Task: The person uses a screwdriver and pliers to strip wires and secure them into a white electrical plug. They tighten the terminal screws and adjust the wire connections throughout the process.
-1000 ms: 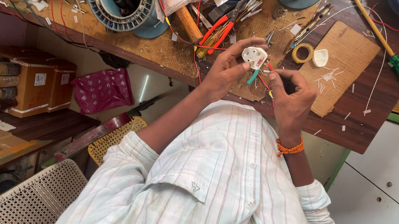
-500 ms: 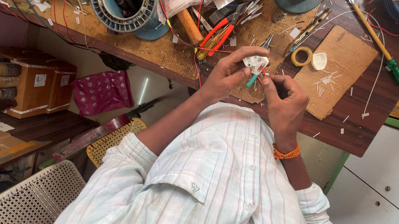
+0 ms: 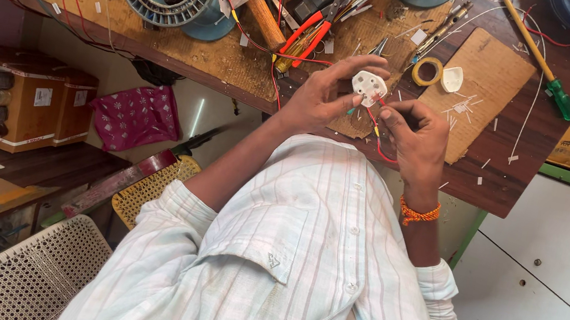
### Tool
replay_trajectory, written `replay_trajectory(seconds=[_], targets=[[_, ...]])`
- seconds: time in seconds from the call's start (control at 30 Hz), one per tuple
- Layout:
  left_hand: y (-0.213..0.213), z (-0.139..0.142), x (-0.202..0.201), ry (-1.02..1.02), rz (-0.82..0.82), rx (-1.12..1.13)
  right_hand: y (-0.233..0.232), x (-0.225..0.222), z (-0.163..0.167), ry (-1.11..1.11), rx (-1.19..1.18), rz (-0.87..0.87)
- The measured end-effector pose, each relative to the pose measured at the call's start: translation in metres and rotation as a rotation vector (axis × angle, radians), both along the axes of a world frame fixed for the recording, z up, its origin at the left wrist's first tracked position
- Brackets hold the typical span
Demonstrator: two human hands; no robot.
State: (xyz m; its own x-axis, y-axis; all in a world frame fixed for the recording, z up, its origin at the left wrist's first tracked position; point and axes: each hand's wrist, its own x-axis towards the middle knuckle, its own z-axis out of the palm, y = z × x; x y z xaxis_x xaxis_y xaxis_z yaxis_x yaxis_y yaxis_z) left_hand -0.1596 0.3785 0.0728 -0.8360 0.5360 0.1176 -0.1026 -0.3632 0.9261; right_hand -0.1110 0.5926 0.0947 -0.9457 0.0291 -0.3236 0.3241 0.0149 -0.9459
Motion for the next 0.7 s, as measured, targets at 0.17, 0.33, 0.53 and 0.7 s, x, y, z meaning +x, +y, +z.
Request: replay_trajectory(seconds=[0.17,0.33,0.53,0.7], targets=[[0.002,0.010,0.003,-0.011,0.038,-0.145,-0.004,-0.003,0.001,-0.019,0.029,-0.023],[0.002,0.002,0.005,-0.165,0.036,-0.163,0.003,-0.003,0.007,0.084,0.063,0.050],[-0.001,-0.014,0.003,-0.257,0.007,-0.014,-0.001,0.004,0.020,0.191,-0.012,0.049],[0.004,-0.005,0.010,-0.179,0.018,-0.051,-0.011,0.008,0.023,0.236,-0.042,-0.058]])
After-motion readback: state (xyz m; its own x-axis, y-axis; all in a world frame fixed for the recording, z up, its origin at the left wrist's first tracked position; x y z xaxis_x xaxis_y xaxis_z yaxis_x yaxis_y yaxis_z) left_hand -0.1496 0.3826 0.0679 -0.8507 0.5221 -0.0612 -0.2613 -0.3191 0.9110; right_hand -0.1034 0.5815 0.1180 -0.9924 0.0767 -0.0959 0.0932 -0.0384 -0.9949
